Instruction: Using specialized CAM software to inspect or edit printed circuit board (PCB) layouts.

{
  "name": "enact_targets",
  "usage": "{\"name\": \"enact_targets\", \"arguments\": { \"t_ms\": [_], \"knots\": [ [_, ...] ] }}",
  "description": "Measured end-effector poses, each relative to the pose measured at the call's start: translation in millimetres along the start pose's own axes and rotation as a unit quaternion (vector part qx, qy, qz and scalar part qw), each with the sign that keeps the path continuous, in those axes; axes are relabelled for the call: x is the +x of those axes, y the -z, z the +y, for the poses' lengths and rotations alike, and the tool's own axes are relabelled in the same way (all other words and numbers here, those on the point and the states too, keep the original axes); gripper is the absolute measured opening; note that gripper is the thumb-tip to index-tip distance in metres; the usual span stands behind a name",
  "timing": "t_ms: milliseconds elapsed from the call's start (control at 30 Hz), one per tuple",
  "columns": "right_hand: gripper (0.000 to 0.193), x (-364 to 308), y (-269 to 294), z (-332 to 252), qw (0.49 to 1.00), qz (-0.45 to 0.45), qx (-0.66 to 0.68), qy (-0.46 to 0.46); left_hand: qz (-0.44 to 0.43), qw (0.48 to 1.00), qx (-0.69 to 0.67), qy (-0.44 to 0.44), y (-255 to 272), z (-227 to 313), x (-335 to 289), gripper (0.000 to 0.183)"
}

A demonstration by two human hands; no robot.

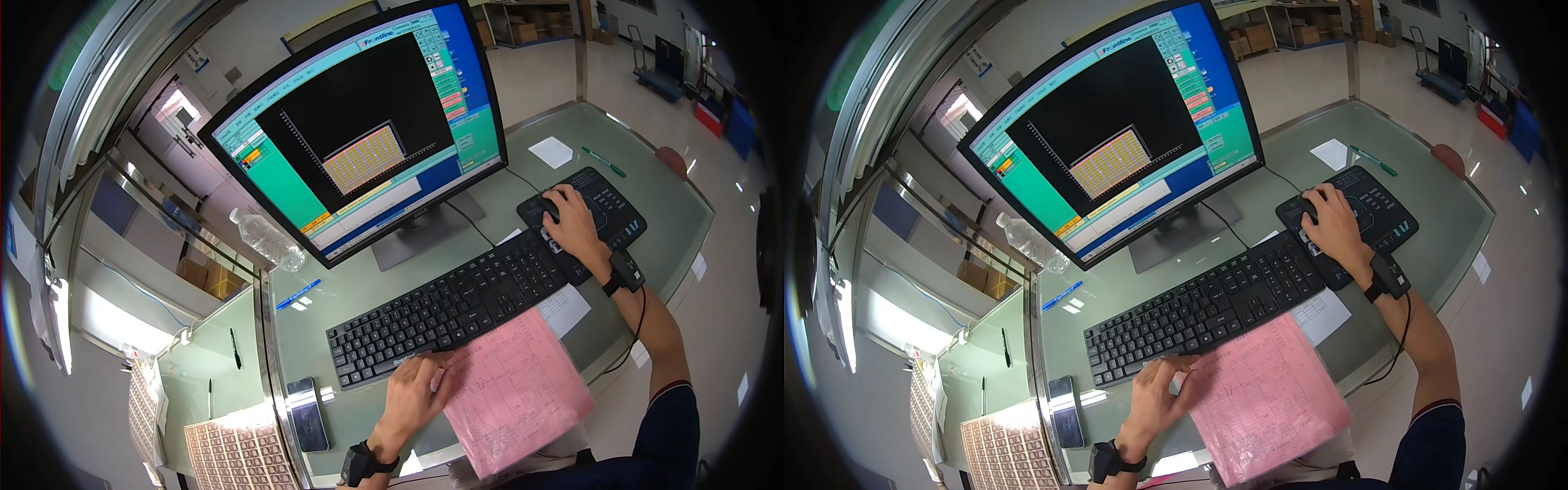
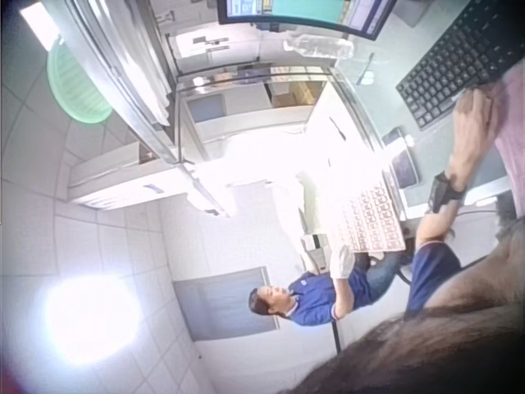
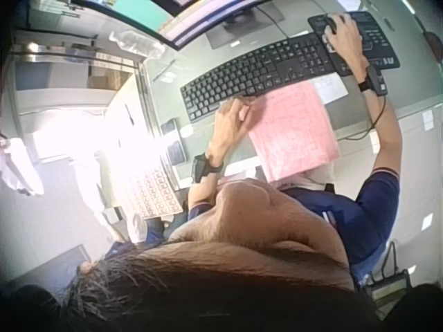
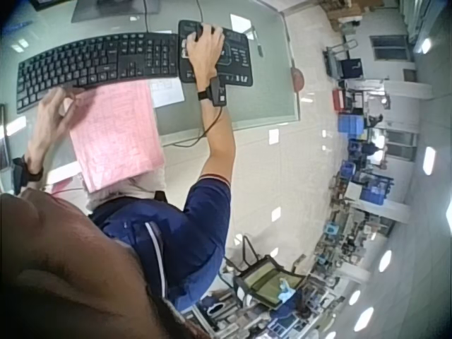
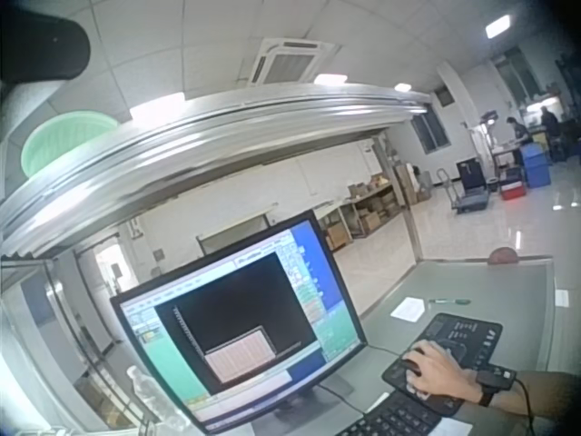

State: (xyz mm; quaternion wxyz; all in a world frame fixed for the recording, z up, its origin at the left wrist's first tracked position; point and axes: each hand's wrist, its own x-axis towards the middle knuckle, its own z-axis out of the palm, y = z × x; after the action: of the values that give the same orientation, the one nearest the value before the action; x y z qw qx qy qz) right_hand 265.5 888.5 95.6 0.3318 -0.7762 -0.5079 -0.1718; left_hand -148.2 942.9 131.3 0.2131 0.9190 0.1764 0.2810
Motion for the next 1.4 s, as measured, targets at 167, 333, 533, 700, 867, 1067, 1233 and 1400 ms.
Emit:
{"name": "enact_targets", "arguments": {
  "t_ms": [167, 333, 533, 700, 867, 1067, 1233, 1400],
  "knots": [
    [0.036, -0.4, 1.3, -1.7, 1.0, 0.0, -0.001, -0.002, 0.001, 1.0, 0.0, -0.008, -0.2, -1.0, -0.5, 0.025],
    [0.035, -0.6, 0.1, 0.1, 1.0, 0.005, 0.001, 0.001, 0.004, 1.0, 0.003, -0.013, -1.2, -1.3, -0.2, 0.026],
    [0.035, 0.4, 1.0, -1.6, 1.0, 0.004, 0.003, 0.006, 0.007, 1.0, 0.0, -0.012, -1.2, -2.6, -1.0, 0.027],
    [0.035, 0.0, 0.7, -2.4, 1.0, 0.003, 0.002, 0.004, -0.003, 1.0, 0.004, -0.006, 1.7, 0.0, -0.6, 0.028],
    [0.035, -1.2, 2.7, -1.5, 1.0, 0.002, -0.004, -0.004, -0.02, 1.0, 0.0, 0.021, 1.7, 2.1, 0.7, 0.019],
    [0.036, 0.1, 0.4, -2.1, 1.0, 0.0, -0.005, -0.005, 0.004, 1.0, 0.011, 0.017, -2.9, -1.6, -3.0, 0.018],
    [0.036, -0.8, 1.0, -0.6, 1.0, -0.003, 0.0, -0.006, 0.006, 1.0, 0.006, 0.007, -5.5, -5.3, -4.0, 0.021],
    [0.037, -1.4, 0.6, -0.1, 1.0, -0.003, -0.003, -0.006, 0.009, 1.0, 0.002, 0.003, -5.1, -4.7, -2.7, 0.02]
  ]
}}
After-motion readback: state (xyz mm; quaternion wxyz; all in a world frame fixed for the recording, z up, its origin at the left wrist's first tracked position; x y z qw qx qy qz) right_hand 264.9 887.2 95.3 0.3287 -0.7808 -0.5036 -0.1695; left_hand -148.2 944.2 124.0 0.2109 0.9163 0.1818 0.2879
